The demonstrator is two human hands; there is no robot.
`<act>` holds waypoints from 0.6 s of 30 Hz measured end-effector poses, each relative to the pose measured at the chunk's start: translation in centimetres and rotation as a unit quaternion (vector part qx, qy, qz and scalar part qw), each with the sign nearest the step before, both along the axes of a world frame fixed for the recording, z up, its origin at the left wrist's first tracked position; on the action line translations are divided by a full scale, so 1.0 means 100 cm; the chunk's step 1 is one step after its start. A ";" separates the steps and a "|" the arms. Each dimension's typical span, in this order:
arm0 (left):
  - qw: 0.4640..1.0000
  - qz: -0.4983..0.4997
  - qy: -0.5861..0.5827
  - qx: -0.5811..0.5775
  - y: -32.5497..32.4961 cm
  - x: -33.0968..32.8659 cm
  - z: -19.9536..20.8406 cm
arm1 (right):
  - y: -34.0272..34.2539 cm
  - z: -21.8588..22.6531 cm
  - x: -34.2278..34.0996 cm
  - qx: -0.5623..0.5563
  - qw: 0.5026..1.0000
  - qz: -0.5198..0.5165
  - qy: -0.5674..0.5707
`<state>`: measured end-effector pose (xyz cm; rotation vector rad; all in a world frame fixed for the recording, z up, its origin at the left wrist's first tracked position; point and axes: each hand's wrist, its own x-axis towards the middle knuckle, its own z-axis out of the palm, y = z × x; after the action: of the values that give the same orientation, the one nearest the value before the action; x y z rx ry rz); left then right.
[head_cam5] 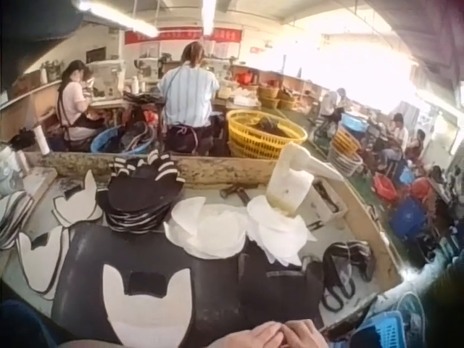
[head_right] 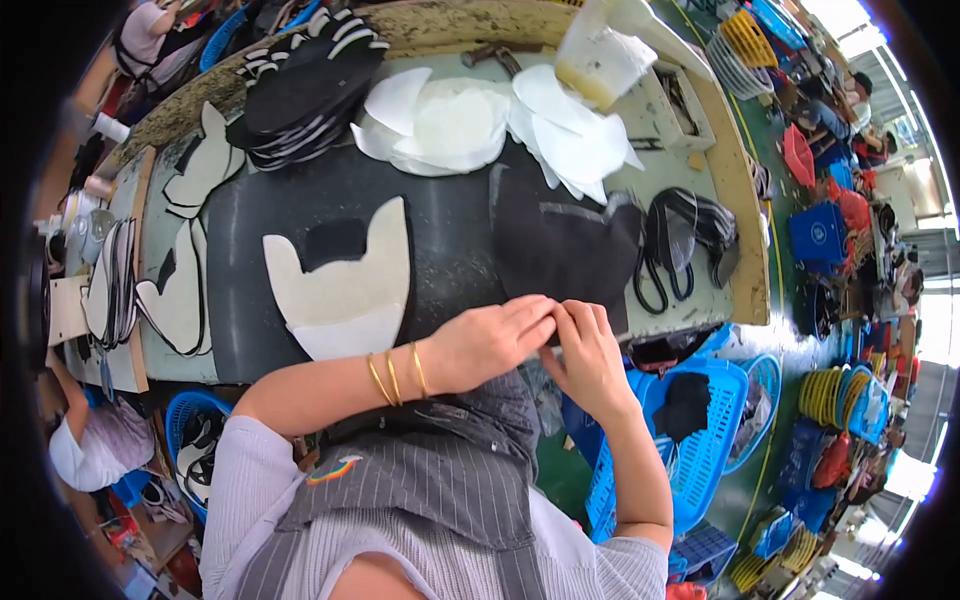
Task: Assembling and aligning various components of a shoe upper at an industrial workbench.
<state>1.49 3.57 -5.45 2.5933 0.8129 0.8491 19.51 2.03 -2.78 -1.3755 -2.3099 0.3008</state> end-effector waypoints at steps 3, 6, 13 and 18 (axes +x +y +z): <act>1.000 0.019 -0.012 -0.020 0.000 0.007 -0.010 | -0.003 -0.011 0.021 -0.010 0.998 0.061 0.008; 0.998 0.032 -0.026 -0.042 0.006 0.017 -0.013 | 0.014 0.001 0.024 -0.074 0.993 0.061 0.067; 0.922 0.248 -0.245 -0.165 0.045 0.017 0.001 | 0.026 0.023 -0.015 0.293 0.925 -0.162 0.181; 0.571 0.270 -0.669 -0.393 0.018 -0.086 0.035 | 0.038 -0.037 -0.015 0.146 0.984 -0.098 -0.006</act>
<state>-7.08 5.34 -1.99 0.4351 1.0002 1.6578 18.01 5.87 -6.49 -1.4380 -2.1037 -0.1046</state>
